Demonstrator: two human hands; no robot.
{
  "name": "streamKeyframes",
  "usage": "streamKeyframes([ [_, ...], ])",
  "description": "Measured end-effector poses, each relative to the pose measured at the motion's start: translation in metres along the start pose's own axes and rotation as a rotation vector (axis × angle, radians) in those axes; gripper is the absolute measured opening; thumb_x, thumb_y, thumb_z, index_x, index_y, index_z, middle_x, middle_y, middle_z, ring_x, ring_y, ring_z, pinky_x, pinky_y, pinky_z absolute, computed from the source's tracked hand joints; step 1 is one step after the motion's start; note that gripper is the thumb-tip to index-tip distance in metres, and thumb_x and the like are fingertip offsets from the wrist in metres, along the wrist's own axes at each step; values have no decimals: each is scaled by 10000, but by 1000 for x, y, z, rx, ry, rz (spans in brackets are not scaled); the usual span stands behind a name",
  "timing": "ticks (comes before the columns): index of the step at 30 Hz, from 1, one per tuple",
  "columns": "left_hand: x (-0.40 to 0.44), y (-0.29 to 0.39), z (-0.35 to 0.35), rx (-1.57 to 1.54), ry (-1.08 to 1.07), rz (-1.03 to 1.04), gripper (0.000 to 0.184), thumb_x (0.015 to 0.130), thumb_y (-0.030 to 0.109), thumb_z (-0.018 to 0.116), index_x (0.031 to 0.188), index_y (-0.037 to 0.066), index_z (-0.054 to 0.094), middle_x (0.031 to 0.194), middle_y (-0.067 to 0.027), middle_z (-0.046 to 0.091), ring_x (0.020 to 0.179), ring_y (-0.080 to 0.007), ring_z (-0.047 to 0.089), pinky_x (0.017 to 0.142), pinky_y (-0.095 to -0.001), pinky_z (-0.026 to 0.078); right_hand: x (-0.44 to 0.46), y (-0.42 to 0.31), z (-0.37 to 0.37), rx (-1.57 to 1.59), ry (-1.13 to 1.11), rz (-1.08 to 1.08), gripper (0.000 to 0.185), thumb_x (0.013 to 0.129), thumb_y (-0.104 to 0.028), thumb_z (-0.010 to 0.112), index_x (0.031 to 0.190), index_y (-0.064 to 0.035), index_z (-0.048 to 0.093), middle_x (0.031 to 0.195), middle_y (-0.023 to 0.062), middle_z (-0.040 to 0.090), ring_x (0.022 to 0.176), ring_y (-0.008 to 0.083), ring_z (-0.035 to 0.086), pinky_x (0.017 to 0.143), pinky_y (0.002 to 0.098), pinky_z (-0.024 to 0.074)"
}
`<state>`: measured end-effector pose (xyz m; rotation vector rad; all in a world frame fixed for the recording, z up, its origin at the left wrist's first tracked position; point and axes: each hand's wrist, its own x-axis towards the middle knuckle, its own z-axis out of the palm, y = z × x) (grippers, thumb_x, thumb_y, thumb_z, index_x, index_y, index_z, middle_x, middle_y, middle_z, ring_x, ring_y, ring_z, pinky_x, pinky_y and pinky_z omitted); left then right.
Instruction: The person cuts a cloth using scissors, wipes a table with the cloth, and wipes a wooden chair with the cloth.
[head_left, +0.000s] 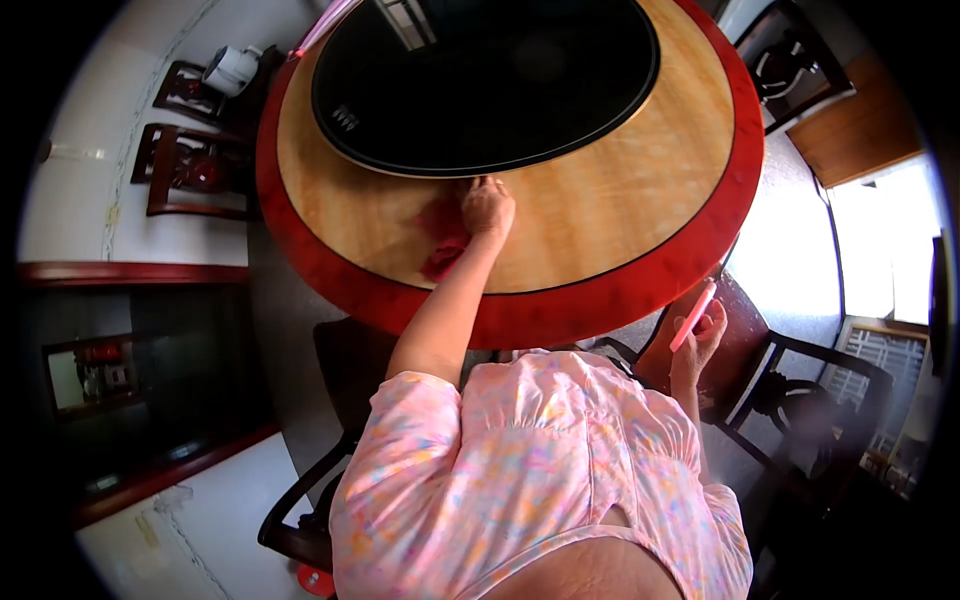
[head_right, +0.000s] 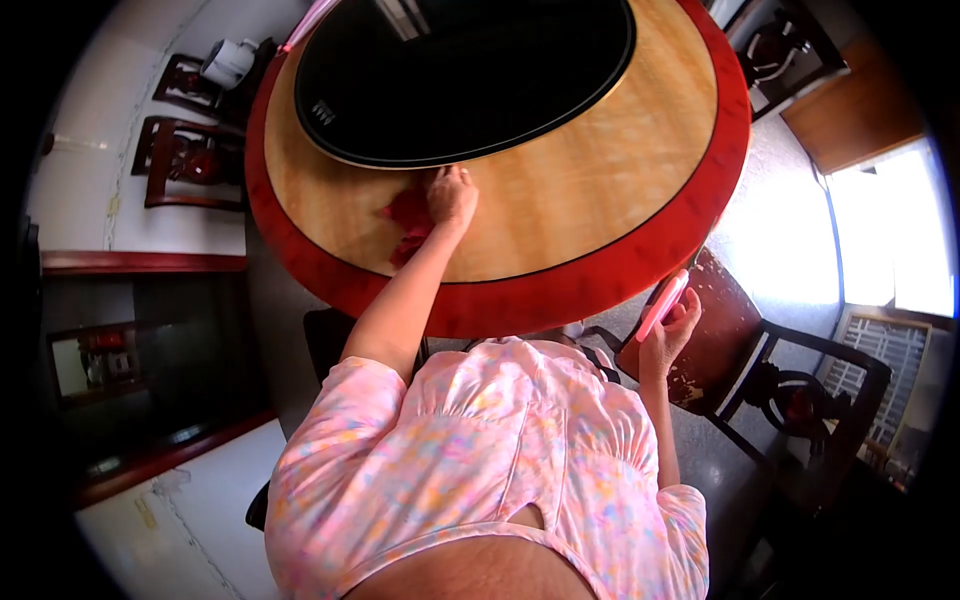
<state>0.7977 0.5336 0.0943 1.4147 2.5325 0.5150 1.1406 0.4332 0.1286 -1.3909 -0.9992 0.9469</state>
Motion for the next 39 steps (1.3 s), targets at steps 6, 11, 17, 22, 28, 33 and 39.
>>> streamKeyframes([
  [6,0,97,40,-132,83,283,303,818,179,420,1055,7,497,1067,-195,534,997,-322,502,851,-393,403,-7,-7,-34,-32,144,0,588,664,34,622,1178,-56,351,740,5,495,605,61,466,507,167,371],
  [11,-27,171,95,-289,-16,625,362,784,198,457,1080,-8,475,1155,-213,483,1053,-327,471,906,-389,364,-19,-15,-55,76,219,63,634,648,52,632,1192,-58,327,725,1,470,580,56,460,494,161,382],
  [17,-39,184,45,-453,2,581,140,722,189,510,682,90,600,701,-127,621,658,-314,594,554,-419,473,-35,-2,-91,10,380,48,586,662,70,599,1175,-68,351,738,-4,467,595,53,456,493,150,373],
  [22,-20,117,-3,-184,154,385,258,742,308,590,689,64,527,745,-128,586,718,-306,563,609,-428,459,-33,6,-89,14,397,78,531,692,36,585,1160,-64,354,771,6,468,593,49,443,478,153,365],
  [28,-27,93,5,-26,116,-32,602,685,515,627,920,-20,480,937,-174,536,877,-309,552,705,-420,481,-8,0,-63,178,198,61,501,695,26,584,1137,-41,359,819,9,476,627,47,424,507,163,345],
  [33,-23,79,-3,165,75,-79,413,677,415,668,831,50,552,968,-131,527,949,-296,516,758,-431,449,-6,0,-50,122,158,-7,484,700,-76,609,1120,-43,372,722,-16,474,519,17,396,411,139,295],
  [39,-13,78,0,-15,44,375,138,658,146,589,607,30,536,563,-128,512,576,-226,548,602,-366,454,-27,-2,-49,166,220,86,469,685,14,574,1111,-36,383,791,14,481,649,66,453,546,180,382],
])
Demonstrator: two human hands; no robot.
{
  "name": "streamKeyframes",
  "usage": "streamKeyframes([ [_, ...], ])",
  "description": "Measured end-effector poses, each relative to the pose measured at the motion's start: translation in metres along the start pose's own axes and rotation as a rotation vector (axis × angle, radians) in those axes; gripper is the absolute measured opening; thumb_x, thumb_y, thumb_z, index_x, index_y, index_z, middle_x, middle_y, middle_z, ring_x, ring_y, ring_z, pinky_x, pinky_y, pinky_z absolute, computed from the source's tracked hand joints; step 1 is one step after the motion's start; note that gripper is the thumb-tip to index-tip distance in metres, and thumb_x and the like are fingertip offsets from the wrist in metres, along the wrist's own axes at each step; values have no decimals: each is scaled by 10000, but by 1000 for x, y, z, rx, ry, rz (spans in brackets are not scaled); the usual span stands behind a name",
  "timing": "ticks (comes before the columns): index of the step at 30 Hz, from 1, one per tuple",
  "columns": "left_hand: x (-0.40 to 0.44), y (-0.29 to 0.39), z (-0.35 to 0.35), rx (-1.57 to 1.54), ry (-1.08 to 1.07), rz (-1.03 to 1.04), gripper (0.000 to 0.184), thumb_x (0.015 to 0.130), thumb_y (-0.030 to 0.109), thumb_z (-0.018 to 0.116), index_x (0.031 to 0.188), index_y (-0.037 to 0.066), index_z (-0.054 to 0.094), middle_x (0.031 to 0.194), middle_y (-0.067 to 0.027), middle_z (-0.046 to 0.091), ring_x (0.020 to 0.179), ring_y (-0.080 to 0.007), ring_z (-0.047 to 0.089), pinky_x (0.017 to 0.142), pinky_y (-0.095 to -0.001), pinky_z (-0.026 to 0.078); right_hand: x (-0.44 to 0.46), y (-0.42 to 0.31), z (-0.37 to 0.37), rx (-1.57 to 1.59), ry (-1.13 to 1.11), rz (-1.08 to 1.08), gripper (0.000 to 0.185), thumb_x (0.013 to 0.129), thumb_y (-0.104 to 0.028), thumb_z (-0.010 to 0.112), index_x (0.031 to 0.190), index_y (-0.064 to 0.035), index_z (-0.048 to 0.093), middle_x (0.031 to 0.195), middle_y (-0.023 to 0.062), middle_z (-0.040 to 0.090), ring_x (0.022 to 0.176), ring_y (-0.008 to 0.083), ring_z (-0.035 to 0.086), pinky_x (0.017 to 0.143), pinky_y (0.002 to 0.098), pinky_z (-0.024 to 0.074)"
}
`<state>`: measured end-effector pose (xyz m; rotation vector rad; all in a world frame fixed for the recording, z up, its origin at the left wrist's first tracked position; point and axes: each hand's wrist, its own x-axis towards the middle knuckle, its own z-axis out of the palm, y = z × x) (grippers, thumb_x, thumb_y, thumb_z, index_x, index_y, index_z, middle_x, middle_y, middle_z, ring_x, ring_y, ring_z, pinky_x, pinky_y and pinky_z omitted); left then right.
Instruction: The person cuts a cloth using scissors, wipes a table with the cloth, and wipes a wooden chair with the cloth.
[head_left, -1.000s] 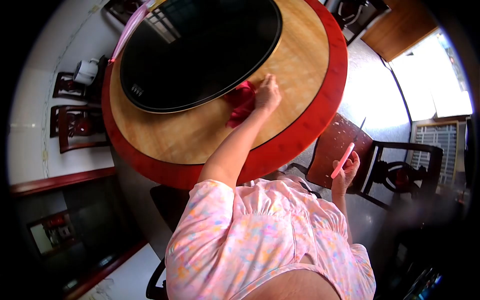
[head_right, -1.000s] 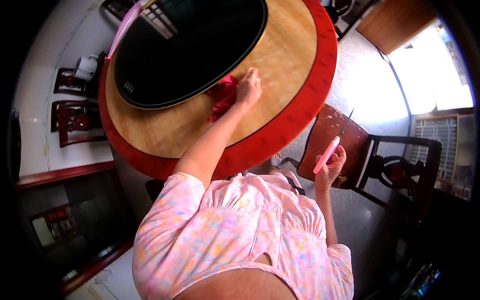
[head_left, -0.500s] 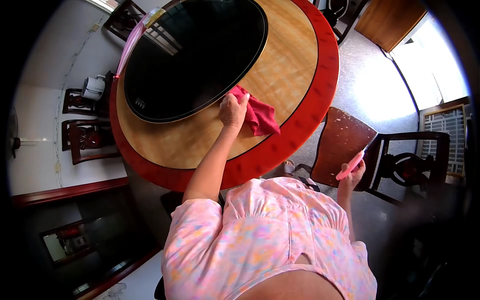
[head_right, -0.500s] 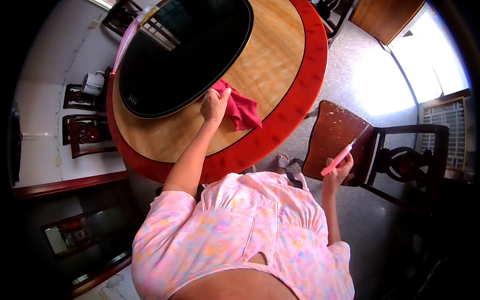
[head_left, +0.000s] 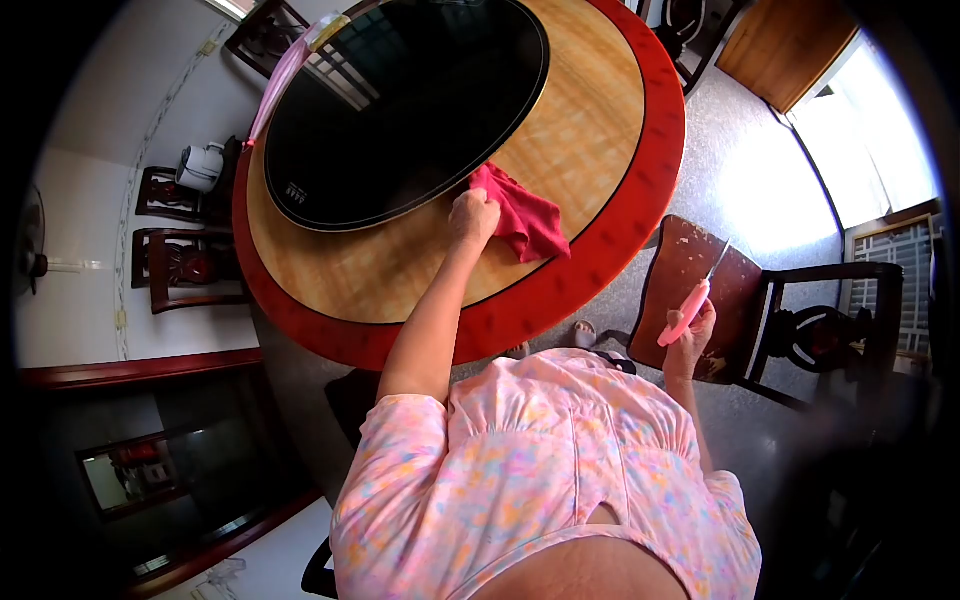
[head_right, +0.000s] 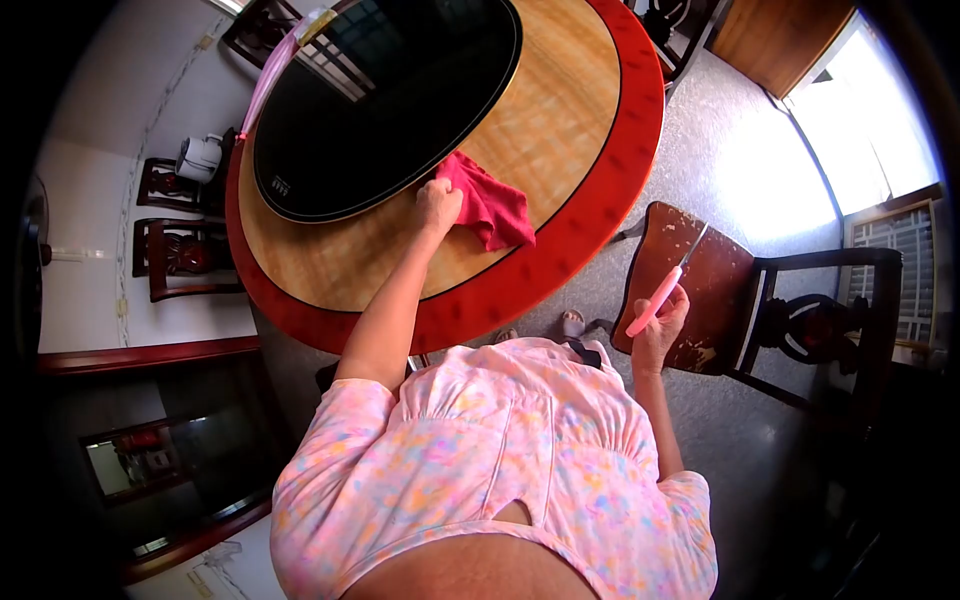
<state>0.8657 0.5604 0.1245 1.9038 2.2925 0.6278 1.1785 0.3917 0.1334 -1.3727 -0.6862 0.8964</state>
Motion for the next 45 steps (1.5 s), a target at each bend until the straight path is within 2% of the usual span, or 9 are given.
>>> streamKeyframes([
  [7,5,54,-79,-1565,-150,-209,286,670,-7,535,478,121,365,506,92,348,467,-15,305,429,-202,256,-4,-5,5,-63,74,-88,427,701,-12,568,1086,-31,383,772,16,481,584,58,443,487,173,375],
  [11,-19,17,-97,-1351,-173,-205,259,688,30,524,496,122,375,523,96,357,483,-12,305,442,-193,269,-9,-3,7,-15,73,-71,435,706,-11,562,1092,-25,362,732,23,489,514,61,443,413,176,369],
  [13,-22,-45,-74,-659,-463,-219,73,739,103,552,685,54,561,690,-50,603,668,-141,572,618,-260,447,-13,0,7,9,68,-42,438,704,-2,558,1090,-27,352,728,30,493,501,63,445,401,179,368],
  [16,-51,-38,-87,327,-288,-72,286,782,311,564,807,27,585,786,-189,615,784,-335,596,668,-381,460,-18,-4,8,-21,80,-30,442,696,9,550,1089,-30,351,725,33,492,493,64,442,399,182,365],
  [20,-41,-27,-70,-232,-295,-67,290,779,260,537,919,8,574,890,-206,592,865,-359,559,732,-404,451,-20,-3,11,-84,104,-32,450,685,24,541,1092,-28,356,724,27,490,508,57,436,411,181,353],
  [23,-40,-12,-27,-240,-121,334,385,738,250,607,1051,39,528,1004,-205,489,895,-347,494,780,-394,430,-20,-6,15,-43,90,-6,459,680,26,541,1097,-26,357,736,28,491,522,54,434,417,181,346],
  [26,-33,23,-15,8,-135,288,561,714,325,644,1188,98,448,1144,-174,382,1008,-361,393,835,-428,395,-19,4,8,-47,80,-30,473,671,33,544,1106,-28,368,745,17,492,533,54,437,435,179,355],
  [34,-40,19,23,-1,-92,596,244,742,165,582,939,35,520,894,-130,479,842,-311,441,772,-392,375,-28,14,-18,-114,154,-26,497,678,-22,612,1119,-64,387,756,-3,491,552,31,425,449,150,343],
  [45,-105,41,4,-275,-376,1043,404,688,42,503,1089,-9,519,1010,-115,494,938,-270,452,822,-346,387,-10,8,-21,-127,201,49,512,660,20,593,1125,-37,384,758,9,495,622,63,468,523,187,395],
])
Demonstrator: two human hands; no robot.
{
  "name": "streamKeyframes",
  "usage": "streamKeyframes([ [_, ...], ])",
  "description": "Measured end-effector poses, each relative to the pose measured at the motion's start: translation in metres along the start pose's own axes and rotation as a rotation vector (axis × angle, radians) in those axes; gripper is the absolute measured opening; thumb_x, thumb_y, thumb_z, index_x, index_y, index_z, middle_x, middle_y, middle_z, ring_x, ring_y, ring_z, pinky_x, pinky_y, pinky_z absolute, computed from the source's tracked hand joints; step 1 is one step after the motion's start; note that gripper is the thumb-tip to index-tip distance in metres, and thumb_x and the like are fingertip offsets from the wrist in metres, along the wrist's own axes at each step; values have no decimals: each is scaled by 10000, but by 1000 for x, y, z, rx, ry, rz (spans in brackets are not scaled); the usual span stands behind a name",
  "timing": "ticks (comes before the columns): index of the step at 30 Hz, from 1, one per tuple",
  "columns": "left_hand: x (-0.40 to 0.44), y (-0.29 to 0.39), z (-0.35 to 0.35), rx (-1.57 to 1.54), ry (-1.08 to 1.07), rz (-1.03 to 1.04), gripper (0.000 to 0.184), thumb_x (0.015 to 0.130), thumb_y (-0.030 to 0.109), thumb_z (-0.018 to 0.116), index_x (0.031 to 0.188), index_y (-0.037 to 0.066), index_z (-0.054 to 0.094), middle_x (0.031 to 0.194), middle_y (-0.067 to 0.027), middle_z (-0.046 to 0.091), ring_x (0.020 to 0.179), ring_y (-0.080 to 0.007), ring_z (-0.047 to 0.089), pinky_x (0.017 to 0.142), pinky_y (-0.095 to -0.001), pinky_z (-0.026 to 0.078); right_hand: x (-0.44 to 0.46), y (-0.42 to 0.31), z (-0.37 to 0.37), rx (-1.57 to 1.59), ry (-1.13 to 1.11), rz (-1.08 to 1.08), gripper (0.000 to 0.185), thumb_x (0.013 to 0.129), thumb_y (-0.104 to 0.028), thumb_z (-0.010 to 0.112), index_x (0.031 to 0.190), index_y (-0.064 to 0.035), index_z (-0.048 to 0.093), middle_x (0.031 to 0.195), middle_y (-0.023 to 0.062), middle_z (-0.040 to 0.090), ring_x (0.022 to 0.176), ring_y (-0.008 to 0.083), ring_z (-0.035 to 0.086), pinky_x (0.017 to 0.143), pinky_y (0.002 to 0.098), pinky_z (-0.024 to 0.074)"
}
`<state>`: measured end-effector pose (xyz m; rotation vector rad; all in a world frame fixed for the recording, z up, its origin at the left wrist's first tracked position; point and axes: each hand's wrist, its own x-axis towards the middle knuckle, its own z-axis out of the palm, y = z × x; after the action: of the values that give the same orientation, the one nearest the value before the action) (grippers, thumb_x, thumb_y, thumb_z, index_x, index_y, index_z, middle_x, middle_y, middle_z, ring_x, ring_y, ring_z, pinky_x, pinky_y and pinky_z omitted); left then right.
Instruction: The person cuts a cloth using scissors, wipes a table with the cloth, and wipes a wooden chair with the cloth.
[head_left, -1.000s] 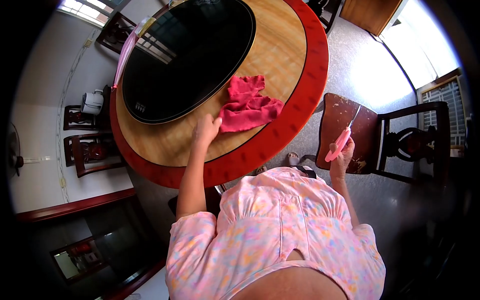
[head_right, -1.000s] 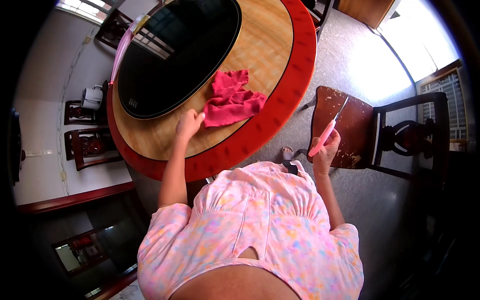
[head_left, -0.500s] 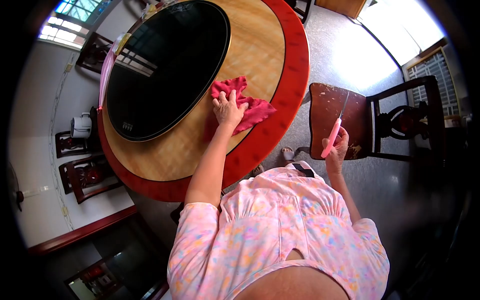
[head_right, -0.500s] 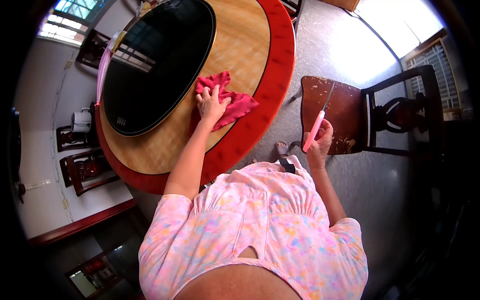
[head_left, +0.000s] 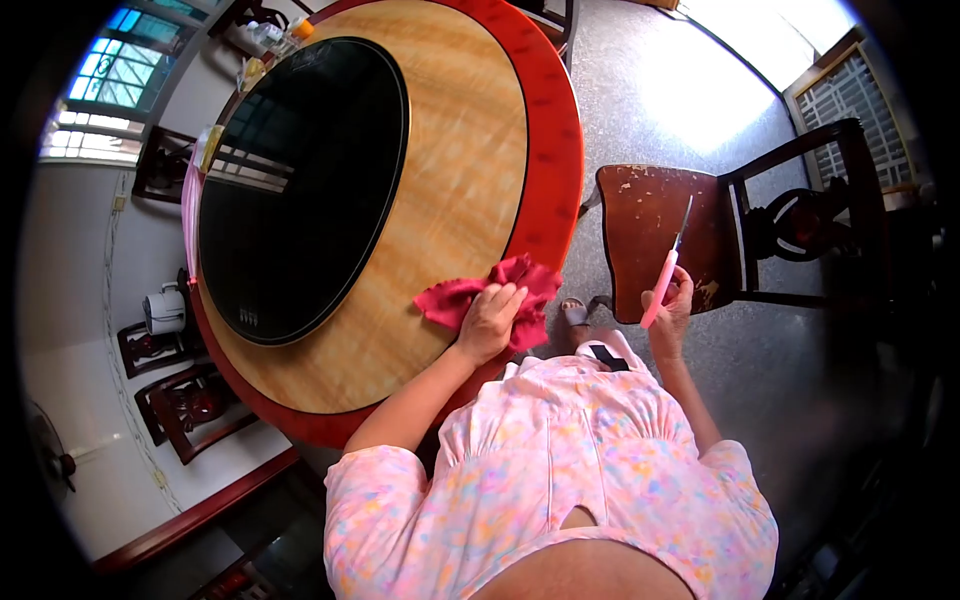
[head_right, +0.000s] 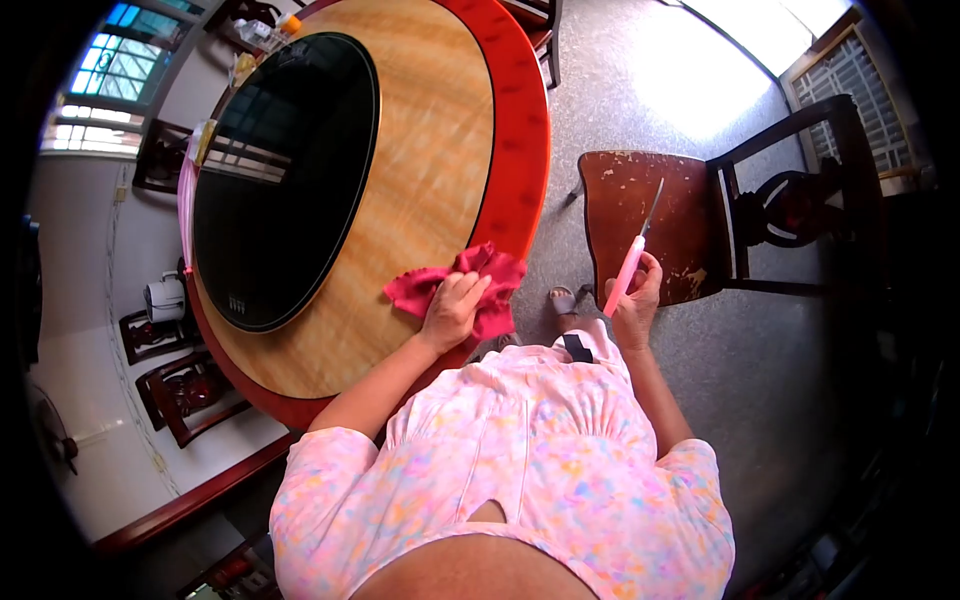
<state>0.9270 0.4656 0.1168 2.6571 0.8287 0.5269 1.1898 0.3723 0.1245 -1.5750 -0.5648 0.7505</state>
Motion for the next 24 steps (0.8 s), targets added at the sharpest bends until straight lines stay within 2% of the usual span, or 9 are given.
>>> streamKeyframes([
  [3,61,-22,17,62,54,54,381,709,36,443,1079,-18,521,995,-110,502,910,-264,449,810,-335,388,7,5,-3,-82,2,-31,525,660,15,605,1134,-43,387,762,8,499,636,69,481,546,193,411],
  [6,125,-42,31,97,137,79,353,708,43,450,1044,-13,541,987,-99,505,899,-255,453,815,-318,394,15,0,-4,-74,-5,-57,544,657,9,629,1144,-58,394,759,5,501,650,73,489,565,196,415],
  [12,227,-91,49,133,256,80,277,721,50,465,976,10,565,874,-73,510,827,-242,464,766,-310,408,29,9,-21,-195,-32,-71,578,668,2,634,1180,-67,376,769,6,495,647,68,482,575,197,407],
  [14,260,-109,53,160,348,70,214,712,42,463,899,28,566,840,-79,507,805,-248,464,754,-313,405,30,9,-24,-190,-70,-81,604,652,25,606,1192,-78,354,814,-4,458,651,61,448,563,172,388],
  [17,308,-140,62,229,432,-27,74,699,37,460,741,69,512,790,-83,488,775,-249,461,733,-320,397,31,22,-34,-166,-103,-77,623,647,10,630,1200,-67,355,798,1,480,652,66,460,572,188,388],
  [20,333,-164,60,297,351,-177,212,715,68,492,908,63,577,866,-82,520,830,-269,471,751,-347,398,30,20,-35,-215,-137,-79,637,648,-19,666,1204,-54,356,766,4,500,645,69,477,584,190,386],
  [23,312,-170,39,356,341,-299,248,721,70,479,942,81,592,902,-70,529,860,-261,475,769,-352,398,31,25,-37,-249,-211,-85,623,655,-9,653,1201,-55,356,777,1,500,649,64,477,581,186,385],
  [24,290,-176,37,351,442,-297,274,724,67,471,967,88,595,943,-59,535,902,-258,474,792,-359,396,33,28,-36,-257,-213,-86,615,656,-2,646,1197,-53,358,768,-3,495,646,62,474,576,185,383],
])
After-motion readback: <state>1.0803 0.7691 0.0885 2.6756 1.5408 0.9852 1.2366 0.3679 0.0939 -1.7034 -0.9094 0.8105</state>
